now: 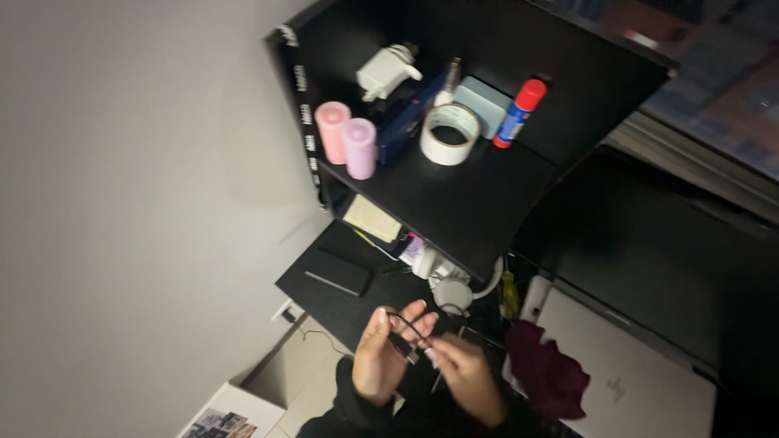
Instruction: The person organizes a desk and shelf by moving and arranging various items including a cloth, charger, box, spray can, tape, candles, cables, headphones, and a screwdriver. They also retrieve and clean a pair of glasses from a bag, placing them in a pink case on the shelf.
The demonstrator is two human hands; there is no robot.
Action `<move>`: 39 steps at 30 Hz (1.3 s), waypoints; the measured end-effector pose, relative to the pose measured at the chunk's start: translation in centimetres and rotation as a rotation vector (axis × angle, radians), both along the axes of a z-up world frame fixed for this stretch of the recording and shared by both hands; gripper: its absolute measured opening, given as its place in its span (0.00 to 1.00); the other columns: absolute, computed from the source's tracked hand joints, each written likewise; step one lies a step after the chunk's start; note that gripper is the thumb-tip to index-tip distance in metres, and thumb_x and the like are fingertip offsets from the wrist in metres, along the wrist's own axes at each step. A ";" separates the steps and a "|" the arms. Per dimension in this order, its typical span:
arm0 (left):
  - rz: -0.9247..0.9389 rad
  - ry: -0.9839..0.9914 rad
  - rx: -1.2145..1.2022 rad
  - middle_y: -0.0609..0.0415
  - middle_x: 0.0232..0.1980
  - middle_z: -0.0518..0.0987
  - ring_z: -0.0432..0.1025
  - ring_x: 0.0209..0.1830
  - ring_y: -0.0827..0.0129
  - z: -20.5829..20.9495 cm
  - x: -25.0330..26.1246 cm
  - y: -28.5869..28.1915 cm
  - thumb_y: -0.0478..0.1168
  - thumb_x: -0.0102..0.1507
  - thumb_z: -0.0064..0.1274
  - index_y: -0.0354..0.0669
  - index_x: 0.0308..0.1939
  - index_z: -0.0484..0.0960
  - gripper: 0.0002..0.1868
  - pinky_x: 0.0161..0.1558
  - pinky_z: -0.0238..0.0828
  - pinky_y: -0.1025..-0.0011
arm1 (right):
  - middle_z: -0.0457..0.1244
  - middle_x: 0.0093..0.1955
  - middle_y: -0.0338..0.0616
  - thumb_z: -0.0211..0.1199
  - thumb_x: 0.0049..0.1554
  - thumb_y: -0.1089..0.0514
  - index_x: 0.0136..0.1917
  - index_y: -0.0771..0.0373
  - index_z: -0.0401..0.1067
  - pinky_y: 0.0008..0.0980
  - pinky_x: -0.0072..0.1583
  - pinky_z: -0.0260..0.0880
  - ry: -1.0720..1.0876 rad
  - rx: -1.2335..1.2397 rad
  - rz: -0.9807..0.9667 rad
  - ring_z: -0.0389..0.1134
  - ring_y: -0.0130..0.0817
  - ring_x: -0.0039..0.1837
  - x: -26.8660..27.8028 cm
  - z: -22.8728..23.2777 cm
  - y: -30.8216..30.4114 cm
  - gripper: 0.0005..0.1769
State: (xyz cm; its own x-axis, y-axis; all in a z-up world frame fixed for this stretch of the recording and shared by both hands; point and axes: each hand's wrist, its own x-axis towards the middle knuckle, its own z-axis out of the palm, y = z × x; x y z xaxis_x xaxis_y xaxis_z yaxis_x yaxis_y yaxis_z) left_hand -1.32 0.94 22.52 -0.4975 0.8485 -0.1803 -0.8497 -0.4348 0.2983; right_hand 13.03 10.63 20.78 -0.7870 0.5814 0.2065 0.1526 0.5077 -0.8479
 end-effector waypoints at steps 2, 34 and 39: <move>0.038 0.007 -0.046 0.41 0.42 0.72 0.71 0.40 0.49 -0.1 -0.4 -0.6 0.48 0.68 0.50 0.45 0.36 0.71 0.12 0.53 0.76 0.48 | 0.72 0.44 0.43 0.57 0.61 0.59 0.49 0.62 0.79 0.31 0.50 0.70 0.018 -0.003 0.134 0.74 0.35 0.46 -1.3 1.7 -0.6 0.10; -0.350 1.508 -0.346 0.48 0.57 0.82 0.79 0.55 0.61 2.9 -4.1 -4.5 0.57 0.62 0.58 0.39 0.63 0.72 0.33 0.59 0.74 0.65 | 0.71 0.44 0.43 0.64 0.58 0.63 0.49 0.63 0.78 0.28 0.48 0.76 0.030 0.164 0.343 0.74 0.31 0.44 -4.8 8.0 -1.2 0.05; -0.050 1.263 -0.506 0.63 0.26 0.81 0.78 0.25 0.77 -1.7 -3.3 -5.2 0.47 0.66 0.57 0.50 0.32 0.77 0.11 0.31 0.76 0.79 | 0.73 0.46 0.47 0.65 0.56 0.67 0.49 0.65 0.78 0.25 0.49 0.80 0.210 0.086 0.078 0.77 0.33 0.47 -4.1 5.4 -1.8 0.07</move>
State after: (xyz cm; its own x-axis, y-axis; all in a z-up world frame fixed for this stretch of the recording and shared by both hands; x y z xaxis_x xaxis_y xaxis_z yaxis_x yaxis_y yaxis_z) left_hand -4.60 -4.25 20.83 -0.5243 0.8480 0.0770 0.1071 -0.0240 0.9940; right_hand 8.90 8.88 26.17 -0.7634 0.4937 0.4165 -0.0648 0.5831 -0.8098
